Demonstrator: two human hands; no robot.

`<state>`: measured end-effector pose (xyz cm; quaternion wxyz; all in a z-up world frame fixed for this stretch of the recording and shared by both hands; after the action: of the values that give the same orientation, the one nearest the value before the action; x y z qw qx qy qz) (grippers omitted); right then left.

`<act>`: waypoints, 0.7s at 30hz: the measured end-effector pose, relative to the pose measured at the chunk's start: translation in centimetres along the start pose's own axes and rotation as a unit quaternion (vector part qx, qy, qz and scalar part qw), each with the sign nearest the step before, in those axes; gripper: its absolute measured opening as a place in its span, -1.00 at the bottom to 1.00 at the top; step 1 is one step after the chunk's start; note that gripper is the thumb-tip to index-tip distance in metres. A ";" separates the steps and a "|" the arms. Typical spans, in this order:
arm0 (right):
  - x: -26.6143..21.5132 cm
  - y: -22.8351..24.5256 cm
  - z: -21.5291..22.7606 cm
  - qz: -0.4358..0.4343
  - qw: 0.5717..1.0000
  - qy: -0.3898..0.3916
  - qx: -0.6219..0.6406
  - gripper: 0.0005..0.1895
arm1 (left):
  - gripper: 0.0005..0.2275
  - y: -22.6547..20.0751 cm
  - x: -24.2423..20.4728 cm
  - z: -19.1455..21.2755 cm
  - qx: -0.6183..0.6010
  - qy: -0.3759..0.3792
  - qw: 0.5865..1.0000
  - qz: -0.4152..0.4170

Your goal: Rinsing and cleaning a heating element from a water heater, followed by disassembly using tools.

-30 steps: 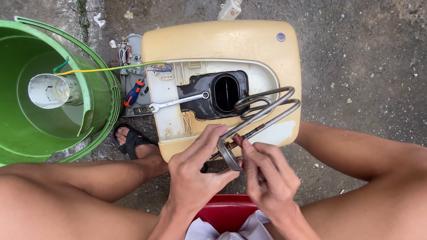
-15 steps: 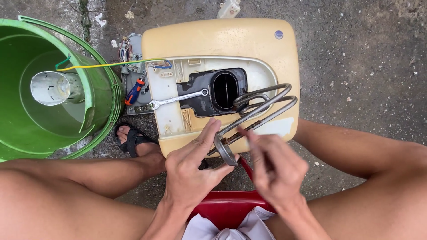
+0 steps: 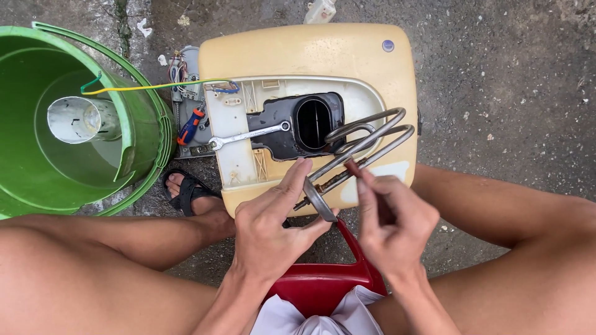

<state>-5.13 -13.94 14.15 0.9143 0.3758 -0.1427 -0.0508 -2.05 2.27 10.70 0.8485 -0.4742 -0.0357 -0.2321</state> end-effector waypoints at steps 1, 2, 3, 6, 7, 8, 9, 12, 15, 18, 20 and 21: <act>-0.2 0.1 -0.2 0.013 1.000 -0.001 0.002 -0.83 | -0.17 0.0 0.2 -0.3 0.002 0.013 1.000 -0.001; -0.1 -0.2 -0.1 0.014 1.000 -0.002 0.001 -0.83 | -0.17 0.0 0.2 -0.2 0.001 0.012 1.000 -0.003; 0.0 -0.6 0.0 0.003 1.000 0.001 0.000 -0.84 | -0.27 -0.1 0.1 0.0 0.007 0.004 1.000 -0.004; 0.0 0.0 -0.4 0.000 1.000 -0.002 0.018 -0.83 | -0.30 -0.1 0.1 0.0 0.018 0.003 1.000 -0.005; 0.1 0.3 -0.4 0.014 0.999 -0.009 0.032 -0.80 | -0.23 -0.1 0.3 -0.3 0.020 0.005 1.000 -0.007; 0.3 0.5 -0.1 0.015 0.999 -0.011 0.031 -0.80 | -0.23 0.0 0.2 -0.2 0.018 0.005 1.000 -0.009; 0.5 0.5 0.1 -0.001 1.000 0.010 0.028 -0.84 | -0.26 0.1 0.1 -0.1 0.016 0.004 1.000 -0.010; 0.4 0.1 0.1 -0.024 1.000 0.003 0.012 -0.86 | -0.26 -0.1 0.2 -0.4 0.023 0.010 1.000 -0.009; 0.4 -0.2 0.2 -0.008 1.000 -0.005 -0.003 -0.88 | -0.22 0.0 0.4 -0.3 0.021 0.013 1.000 -0.011; 0.1 -0.3 0.2 -0.003 1.000 0.007 -0.003 -0.89 | -0.22 -0.2 0.4 -0.4 0.016 0.023 1.000 -0.004; 0.6 -0.1 0.4 0.000 1.000 -0.015 0.002 -0.87 | -0.22 -0.2 0.9 -0.5 0.028 0.020 0.999 -0.012; 0.8 0.1 0.6 -0.006 1.000 0.003 0.009 -0.86 | -0.25 -0.3 0.9 -0.5 0.031 0.018 0.999 -0.013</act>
<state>-4.53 -14.44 14.84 0.9109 0.3850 -0.1384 -0.0538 -1.40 1.40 10.90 0.8601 -0.4430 -0.0344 -0.2506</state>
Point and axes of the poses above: each hand's wrist, its own x-axis towards the middle knuckle, its own z-axis out of the back of the hand, y = z × x, the point moved 4 cm from there along x, towards the middle knuckle, and after that the axes turned 4 degrees about -z, right-handed, at the moved point
